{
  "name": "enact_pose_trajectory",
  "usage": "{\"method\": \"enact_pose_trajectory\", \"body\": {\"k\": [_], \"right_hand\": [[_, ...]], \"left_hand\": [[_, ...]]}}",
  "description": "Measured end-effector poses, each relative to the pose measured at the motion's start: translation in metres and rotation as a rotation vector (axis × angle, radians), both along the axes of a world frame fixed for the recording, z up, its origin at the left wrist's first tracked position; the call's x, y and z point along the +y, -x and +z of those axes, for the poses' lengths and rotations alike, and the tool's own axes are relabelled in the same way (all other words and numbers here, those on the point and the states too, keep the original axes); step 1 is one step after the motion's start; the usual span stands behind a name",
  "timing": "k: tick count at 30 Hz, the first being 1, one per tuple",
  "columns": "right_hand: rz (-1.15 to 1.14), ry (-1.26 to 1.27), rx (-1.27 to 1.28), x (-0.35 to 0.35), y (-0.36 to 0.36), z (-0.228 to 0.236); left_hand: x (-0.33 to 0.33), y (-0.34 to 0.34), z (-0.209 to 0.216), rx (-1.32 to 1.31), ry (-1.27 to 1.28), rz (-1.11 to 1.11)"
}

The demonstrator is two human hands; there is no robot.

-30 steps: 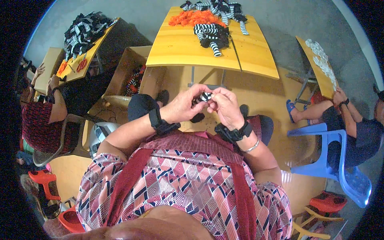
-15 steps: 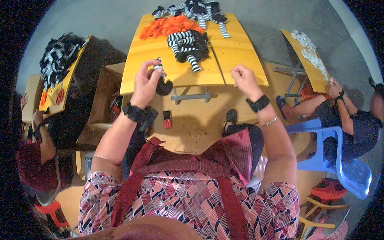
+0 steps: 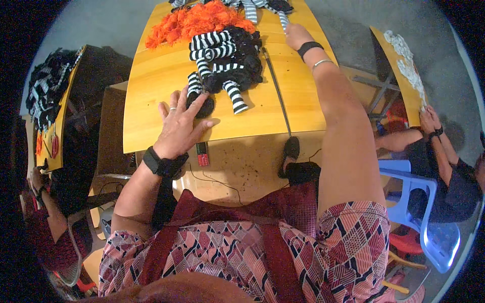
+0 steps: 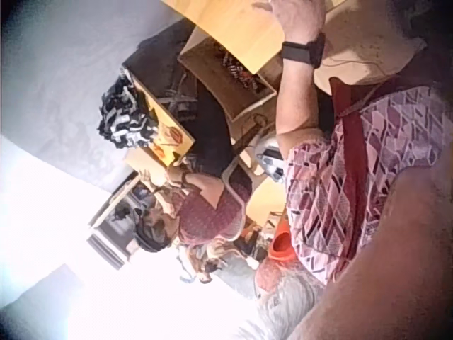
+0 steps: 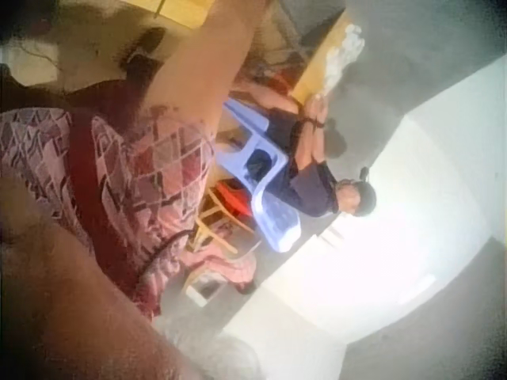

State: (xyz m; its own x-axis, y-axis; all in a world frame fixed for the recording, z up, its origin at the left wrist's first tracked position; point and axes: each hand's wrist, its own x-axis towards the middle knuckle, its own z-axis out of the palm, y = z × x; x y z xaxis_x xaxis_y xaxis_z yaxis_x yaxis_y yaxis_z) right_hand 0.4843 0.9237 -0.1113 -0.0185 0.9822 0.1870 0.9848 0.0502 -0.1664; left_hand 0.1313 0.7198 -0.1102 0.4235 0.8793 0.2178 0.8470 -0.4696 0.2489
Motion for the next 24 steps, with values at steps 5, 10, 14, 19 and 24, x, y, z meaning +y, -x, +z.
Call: {"method": "enact_pose_trajectory", "body": {"k": [5, 10, 14, 19, 24], "right_hand": [[-0.007, 0.107, -0.225, -0.110, 0.025, 0.013], [-0.238, 0.111, 0.813, -0.332, 0.023, 0.055], [-0.009, 0.080, 1.453, -0.529, 0.050, 0.142], [0.376, 0.498, 1.366, -0.802, 0.182, 0.174], [0.597, 0.568, 1.260, -1.025, 0.304, 0.209]], "left_hand": [[-0.080, 0.013, 0.024, 0.036, 0.045, 0.043], [-0.239, 0.055, 0.062, -0.280, -0.010, 0.023], [-0.372, 0.076, 0.090, -0.436, -0.001, -0.171], [-0.613, 0.119, 0.119, -0.542, -0.192, -0.302], [-0.813, 0.147, 0.180, -0.620, -0.125, -0.396]]}}
